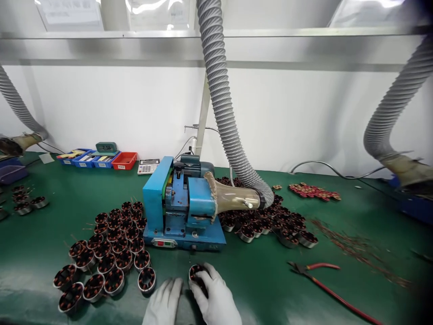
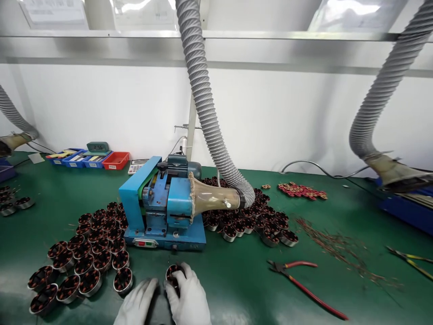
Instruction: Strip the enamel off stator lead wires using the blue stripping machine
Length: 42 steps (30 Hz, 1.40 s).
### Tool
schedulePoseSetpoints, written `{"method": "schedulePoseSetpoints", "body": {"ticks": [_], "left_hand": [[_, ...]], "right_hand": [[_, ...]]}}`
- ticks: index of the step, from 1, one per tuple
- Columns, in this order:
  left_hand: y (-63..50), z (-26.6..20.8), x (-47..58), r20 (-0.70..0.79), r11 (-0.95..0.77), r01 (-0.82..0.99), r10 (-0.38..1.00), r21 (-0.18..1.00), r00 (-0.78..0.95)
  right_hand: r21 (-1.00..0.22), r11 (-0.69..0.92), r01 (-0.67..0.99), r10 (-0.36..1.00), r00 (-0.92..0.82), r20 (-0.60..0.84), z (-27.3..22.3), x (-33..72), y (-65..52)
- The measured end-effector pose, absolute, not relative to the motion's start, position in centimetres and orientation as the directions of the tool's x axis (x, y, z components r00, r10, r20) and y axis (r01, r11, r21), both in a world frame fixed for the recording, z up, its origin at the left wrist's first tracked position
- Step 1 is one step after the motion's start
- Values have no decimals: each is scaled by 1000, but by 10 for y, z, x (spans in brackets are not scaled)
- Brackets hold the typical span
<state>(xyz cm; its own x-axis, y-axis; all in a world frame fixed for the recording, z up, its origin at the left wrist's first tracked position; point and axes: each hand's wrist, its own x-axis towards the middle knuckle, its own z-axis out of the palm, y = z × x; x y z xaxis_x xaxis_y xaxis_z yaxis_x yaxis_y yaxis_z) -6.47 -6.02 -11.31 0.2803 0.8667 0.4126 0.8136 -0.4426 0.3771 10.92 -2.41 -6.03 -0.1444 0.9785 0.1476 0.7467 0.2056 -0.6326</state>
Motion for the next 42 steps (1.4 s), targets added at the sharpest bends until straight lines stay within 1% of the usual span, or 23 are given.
{"method": "schedulePoseSetpoints", "body": {"ticks": [2,4,6,8,10,12,14,16,18,20,22,24,25,26,28,30,31,33,35,37,38,40,42], "left_hand": [[-47,-117,-50,438,-438,847,852,300,285],[-38,-114,-36,406,-382,858,884,344,232],[-32,-104,-26,341,-306,843,927,443,158],[-28,-90,-21,258,-218,795,963,567,80],[-28,-75,-19,151,-141,680,987,720,46],[-30,-62,-17,18,-47,457,998,888,68],[-33,-52,-17,-119,99,149,985,984,129],[-37,-46,-17,-237,265,-143,953,954,188],[-41,-41,-20,-335,409,-281,901,868,275],[-44,-35,-23,-394,493,-289,855,821,339],[-47,-25,-27,-408,506,-257,843,824,352],[-48,-14,-27,-388,484,-259,854,836,346],[-48,-8,-26,-375,475,-267,859,838,350],[-47,-3,-24,-358,463,-283,864,840,352],[-43,5,-18,-311,404,-283,894,870,322],[-38,9,-12,-224,270,-188,946,944,235],[-36,9,-10,-155,176,-102,970,979,185],[-33,6,-7,11,-20,82,993,996,116],[-31,0,-7,155,-170,203,984,964,89],[-28,-8,-7,262,-276,301,961,913,86],[-25,-12,-5,285,-297,326,955,898,85],[-17,-18,-1,325,-325,359,944,875,64],[-6,-23,6,304,-288,344,953,894,8]], "right_hand": [[-813,149,563,989,-65,136,-66,110,-27],[-948,59,313,998,-25,54,-73,110,-29],[-992,-93,81,996,-7,-94,-77,113,-27],[-970,-229,-86,973,-23,-228,-76,116,-22],[-935,-296,-195,954,-105,-280,-71,120,-16],[-908,-317,-273,942,-199,-269,-62,120,-12],[-908,-282,-310,952,-206,-225,-51,117,-12],[-924,-199,-326,976,-150,-157,-41,113,-14],[-907,-177,-381,982,-129,-138,-29,112,-15],[-833,-252,-493,967,-143,-209,-18,115,-11],[-708,-318,-631,945,-153,-288,-8,122,-4],[-612,-282,-739,949,-122,-291,2,128,2],[-599,-256,-759,957,-111,-269,6,130,4],[-627,-242,-740,965,-116,-236,10,129,4],[-758,-237,-607,971,-169,-168,17,123,2],[-860,-196,-471,976,-177,-125,23,115,0],[-877,-167,-451,982,-157,-107,26,113,2],[-843,-146,-517,988,-115,-101,30,114,10],[-754,-140,-642,990,-75,-121,31,123,21],[-704,-63,-707,988,55,-144,29,133,29],[-726,-16,-688,982,125,-140,26,136,31],[-850,28,-527,985,159,-65,17,134,29],[-953,82,-293,994,97,55,7,125,23]]}}
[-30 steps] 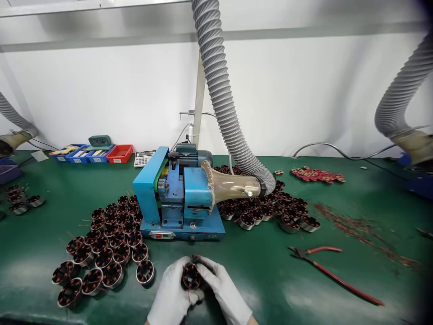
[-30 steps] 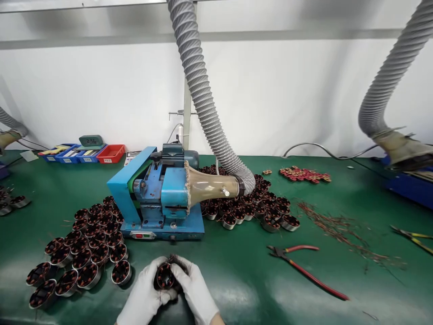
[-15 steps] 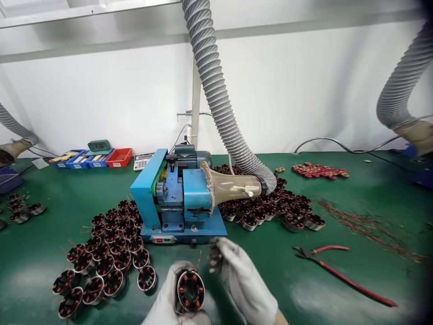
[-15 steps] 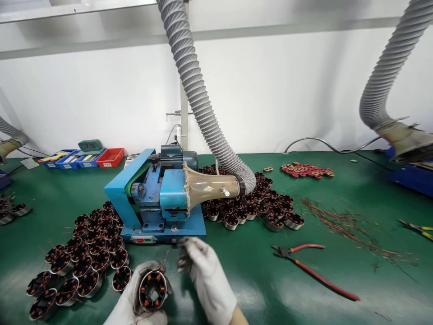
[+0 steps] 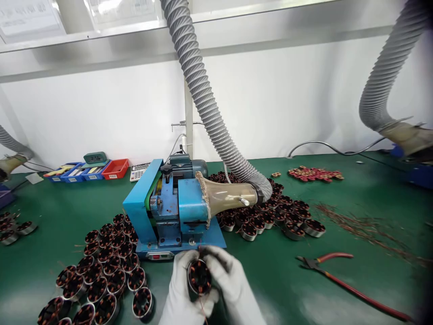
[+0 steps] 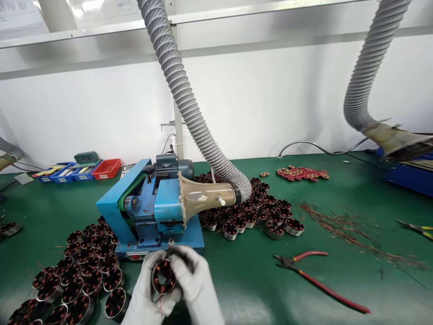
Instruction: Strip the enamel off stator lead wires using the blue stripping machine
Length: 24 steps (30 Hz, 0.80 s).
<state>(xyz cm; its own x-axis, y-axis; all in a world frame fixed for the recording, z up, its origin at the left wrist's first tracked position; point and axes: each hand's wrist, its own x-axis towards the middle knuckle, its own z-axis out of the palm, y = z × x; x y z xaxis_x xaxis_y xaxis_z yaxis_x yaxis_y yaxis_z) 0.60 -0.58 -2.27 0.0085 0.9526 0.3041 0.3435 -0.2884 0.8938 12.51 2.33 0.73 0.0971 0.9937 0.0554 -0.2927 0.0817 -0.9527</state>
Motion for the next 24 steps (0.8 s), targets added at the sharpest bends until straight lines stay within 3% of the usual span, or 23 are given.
{"method": "schedulePoseSetpoints", "body": {"ticks": [3,6,24], "left_hand": [[13,-26,17,216,-188,278,974,942,-71],[29,-26,26,162,-140,195,982,971,-101],[50,-17,30,183,-170,124,978,978,-100]], "right_hand": [[-973,231,-12,961,156,227,-5,111,22],[-957,256,132,942,187,278,-9,106,34],[-923,215,320,944,174,280,-2,111,54]]}}
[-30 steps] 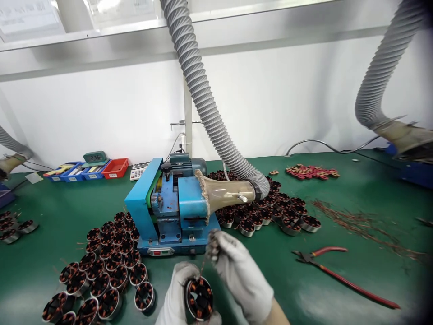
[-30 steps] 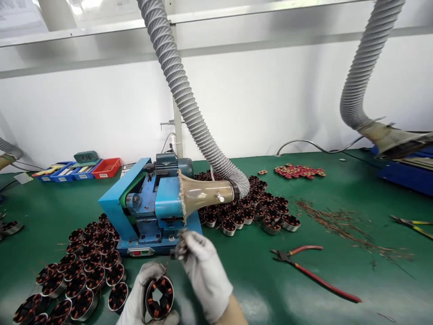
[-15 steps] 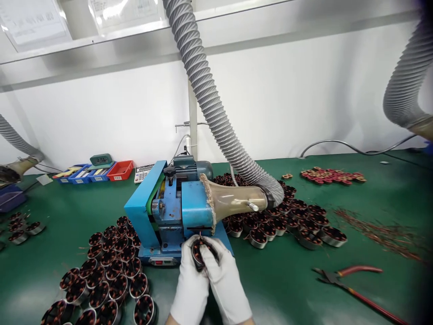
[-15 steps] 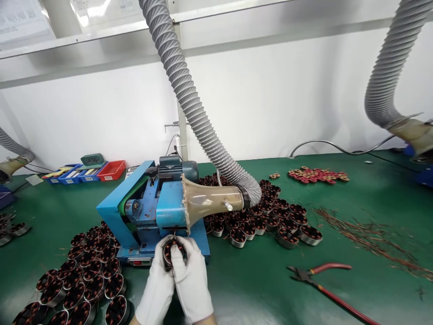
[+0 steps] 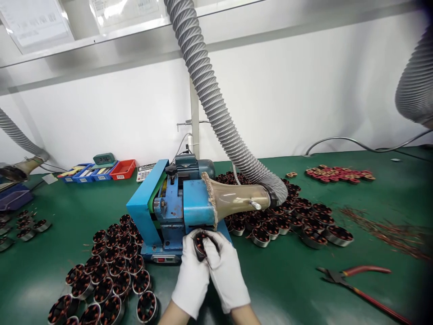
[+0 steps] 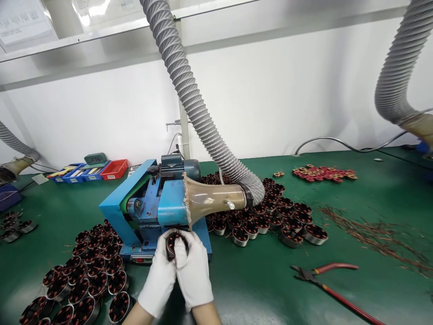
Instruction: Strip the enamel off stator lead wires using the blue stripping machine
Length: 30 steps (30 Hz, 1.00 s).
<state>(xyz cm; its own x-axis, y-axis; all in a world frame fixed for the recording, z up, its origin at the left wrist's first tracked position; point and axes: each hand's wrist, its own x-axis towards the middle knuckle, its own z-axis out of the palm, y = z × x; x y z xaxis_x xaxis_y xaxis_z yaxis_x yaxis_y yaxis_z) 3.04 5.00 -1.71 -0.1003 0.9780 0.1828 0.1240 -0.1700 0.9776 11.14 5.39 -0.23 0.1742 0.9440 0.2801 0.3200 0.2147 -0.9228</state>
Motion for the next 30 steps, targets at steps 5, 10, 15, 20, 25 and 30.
{"method": "schedulePoseSetpoints", "body": {"ticks": [5,10,15,20,25,30], "left_hand": [[29,-26,22,163,-147,184,984,972,-76],[41,-31,22,167,-150,123,976,981,-138],[58,-25,30,152,-138,96,977,986,-147],[57,-18,36,148,-137,83,977,987,-151],[30,-20,25,99,-92,73,990,993,-96],[2,-7,9,52,-55,43,997,998,59]], "right_hand": [[-869,331,368,904,141,404,-9,110,34],[-883,294,366,914,162,371,-9,108,43],[-897,277,343,928,148,343,-3,112,61],[-930,223,291,943,176,281,1,113,62],[-953,233,192,962,101,255,5,119,35],[-969,132,-208,990,70,120,4,136,4]]}}
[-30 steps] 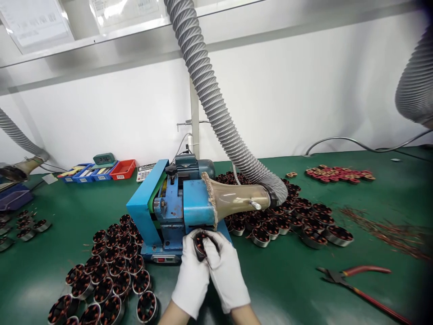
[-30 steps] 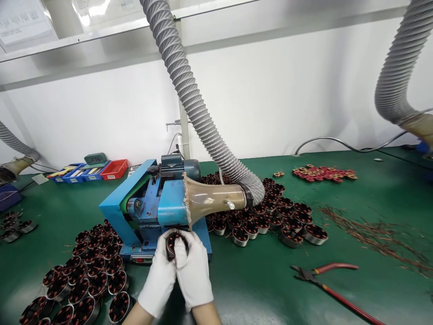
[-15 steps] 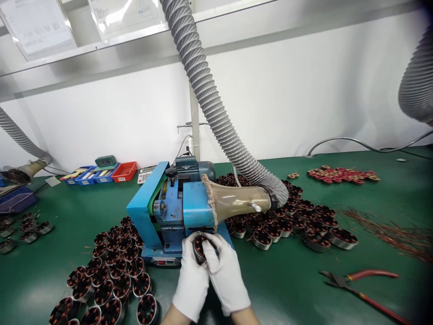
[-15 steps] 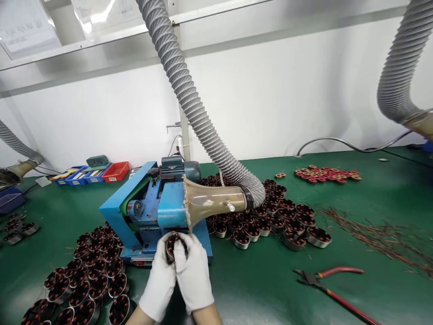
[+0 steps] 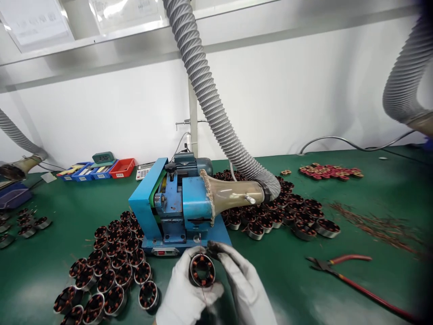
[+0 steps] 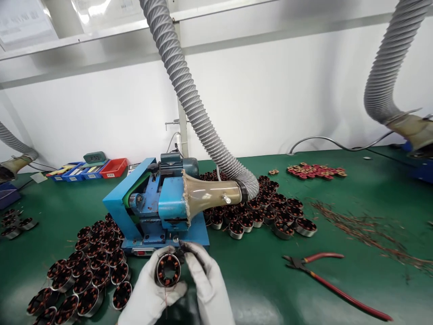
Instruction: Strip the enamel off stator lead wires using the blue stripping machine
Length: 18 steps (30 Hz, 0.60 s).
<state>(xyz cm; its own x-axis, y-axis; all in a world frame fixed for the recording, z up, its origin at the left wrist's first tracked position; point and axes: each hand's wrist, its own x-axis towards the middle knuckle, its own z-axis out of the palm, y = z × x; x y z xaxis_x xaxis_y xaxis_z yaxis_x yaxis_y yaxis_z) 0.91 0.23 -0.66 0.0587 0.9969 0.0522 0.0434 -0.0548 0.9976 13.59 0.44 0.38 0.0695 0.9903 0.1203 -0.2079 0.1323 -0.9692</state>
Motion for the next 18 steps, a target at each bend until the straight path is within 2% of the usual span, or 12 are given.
{"method": "schedulePoseSetpoints", "body": {"ticks": [2,3,7,10,12,14,16,18], "left_hand": [[-3,5,6,-14,18,-54,997,998,71],[-5,11,5,-56,66,-123,995,990,85],[-17,32,-1,-140,206,-322,966,924,217],[-26,35,-4,-155,266,-462,952,846,264],[-26,31,-4,-185,293,-495,949,818,256],[-23,24,-4,-233,334,-516,939,788,252],[-20,18,-4,-342,412,-559,911,720,231],[-21,16,-5,-451,449,-601,878,661,160]], "right_hand": [[-947,94,-308,995,66,78,5,143,0],[-943,102,-318,995,19,102,7,146,-1],[-953,280,-116,925,-233,300,21,149,-2],[-910,411,-55,874,-260,411,29,141,-1],[-920,351,-174,894,-229,385,29,132,0],[-909,152,-388,952,-191,241,24,125,2],[-766,-71,-639,983,-175,55,21,122,4],[-555,-190,-810,982,-168,-91,21,123,5]]}}
